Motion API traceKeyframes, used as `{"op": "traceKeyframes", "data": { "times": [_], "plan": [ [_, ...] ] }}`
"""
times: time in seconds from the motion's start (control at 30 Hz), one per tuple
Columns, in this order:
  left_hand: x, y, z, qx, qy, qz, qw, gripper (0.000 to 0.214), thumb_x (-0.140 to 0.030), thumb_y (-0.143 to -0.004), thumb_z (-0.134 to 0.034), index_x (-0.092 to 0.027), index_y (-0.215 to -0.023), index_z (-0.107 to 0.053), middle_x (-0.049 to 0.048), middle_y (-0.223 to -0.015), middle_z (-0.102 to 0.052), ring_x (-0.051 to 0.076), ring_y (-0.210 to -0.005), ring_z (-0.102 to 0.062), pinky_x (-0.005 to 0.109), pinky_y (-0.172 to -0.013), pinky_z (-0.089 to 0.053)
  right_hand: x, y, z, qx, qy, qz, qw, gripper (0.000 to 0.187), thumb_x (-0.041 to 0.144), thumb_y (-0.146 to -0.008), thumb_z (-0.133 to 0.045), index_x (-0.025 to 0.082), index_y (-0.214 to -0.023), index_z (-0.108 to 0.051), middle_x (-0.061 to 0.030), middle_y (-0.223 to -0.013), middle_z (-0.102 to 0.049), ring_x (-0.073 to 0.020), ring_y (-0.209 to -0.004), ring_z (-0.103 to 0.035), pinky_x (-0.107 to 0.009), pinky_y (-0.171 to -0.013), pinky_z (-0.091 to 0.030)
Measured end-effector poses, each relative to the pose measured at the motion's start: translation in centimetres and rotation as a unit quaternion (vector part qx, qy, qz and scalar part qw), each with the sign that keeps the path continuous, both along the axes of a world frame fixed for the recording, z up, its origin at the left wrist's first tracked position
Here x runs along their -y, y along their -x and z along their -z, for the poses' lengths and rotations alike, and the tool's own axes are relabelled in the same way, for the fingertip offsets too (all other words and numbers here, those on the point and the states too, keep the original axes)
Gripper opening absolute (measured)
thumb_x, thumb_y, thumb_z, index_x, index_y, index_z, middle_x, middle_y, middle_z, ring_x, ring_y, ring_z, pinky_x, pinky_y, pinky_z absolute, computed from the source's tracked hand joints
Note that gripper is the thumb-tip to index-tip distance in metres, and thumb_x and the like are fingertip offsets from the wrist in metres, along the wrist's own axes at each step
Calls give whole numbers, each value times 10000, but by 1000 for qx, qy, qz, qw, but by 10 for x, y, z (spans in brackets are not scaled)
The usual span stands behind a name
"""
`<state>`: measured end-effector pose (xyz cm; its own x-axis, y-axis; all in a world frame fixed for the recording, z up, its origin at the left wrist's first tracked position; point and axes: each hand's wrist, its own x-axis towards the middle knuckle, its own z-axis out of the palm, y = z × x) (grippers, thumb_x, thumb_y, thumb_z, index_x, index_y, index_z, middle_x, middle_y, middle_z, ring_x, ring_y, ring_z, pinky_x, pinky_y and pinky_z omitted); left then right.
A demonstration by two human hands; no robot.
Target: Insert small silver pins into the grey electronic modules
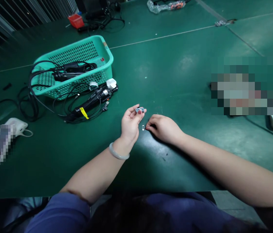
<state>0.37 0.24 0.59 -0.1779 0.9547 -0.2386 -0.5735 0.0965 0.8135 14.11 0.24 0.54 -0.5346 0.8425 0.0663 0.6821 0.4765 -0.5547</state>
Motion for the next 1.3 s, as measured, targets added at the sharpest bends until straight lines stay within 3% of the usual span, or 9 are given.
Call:
{"op": "traceKeyframes", "data": {
  "times": [0.27, 0.53, 0.8, 0.97, 1.1, 1.17, 1.3],
  "plan": [
    [-1, 1, 4, -18, -13, 4, 1000, 262, -99, -686, -709, -144, -924, -609, 16, -842, -688, 105, -831, -673, 284, -882, -483, 1, -1, -1, 14, -13, -14, 1000, 172, 213, -878, -519, 194, -933, -681, -49, -963, -664, -175, -911, -621, -273, -797, -465],
    [-1, 0, 3, -26, -11, 2, 1000, 264, -121, -686, -716, -144, -924, -605, 14, -847, -681, 103, -835, -666, 301, -908, -480, 4, 2, -2, 48, -25, -14, 998, 145, 240, -878, -532, 205, -861, -672, -29, -929, -667, -170, -894, -621, -252, -720, -441],
    [-1, 0, 4, -31, -16, 2, 999, 286, -133, -664, -737, -148, -917, -605, 15, -847, -682, 114, -837, -669, 329, -932, -473, 8, 4, -11, 140, -76, -44, 986, 227, 232, -922, -420, 171, -864, -631, -63, -885, -644, -173, -811, -616, -268, -677, -409],
    [-2, -1, 8, -50, -29, 15, 998, 326, -134, -606, -779, -146, -880, -604, 15, -836, -689, 112, -827, -667, 325, -925, -477, 7, -5, -14, 144, -33, -42, 988, 226, 247, -898, -445, 156, -809, -631, -75, -852, -637, -168, -742, -606, -267, -651, -412],
    [1, -3, 8, -95, -33, 44, 994, 325, -121, -573, -792, -145, -839, -606, 29, -846, -697, 118, -823, -670, 319, -887, -498, -2, -16, -13, 54, 7, 5, 999, 188, 210, -852, -503, 159, -745, -649, -66, -796, -651, -167, -748, -607, -267, -695, -439],
    [3, -4, 7, -118, -28, 58, 991, 327, -115, -564, -793, -147, -833, -609, 32, -845, -697, 123, -820, -671, 324, -874, -508, -6, -21, -15, -23, -18, 68, 997, 152, 207, -828, -539, 163, -748, -660, -57, -777, -663, -165, -734, -603, -272, -691, -446],
    [7, -7, 5, -145, -23, 76, 986, 330, -106, -543, -800, -150, -795, -593, 35, -840, -695, 136, -823, -675, 348, -875, -518, -10, -21, -20, -150, -82, 188, 967, 119, 235, -801, -584, 180, -744, -672, -35, -741, -670, -153, -688, -590, -265, -617, -438]
  ]
}}
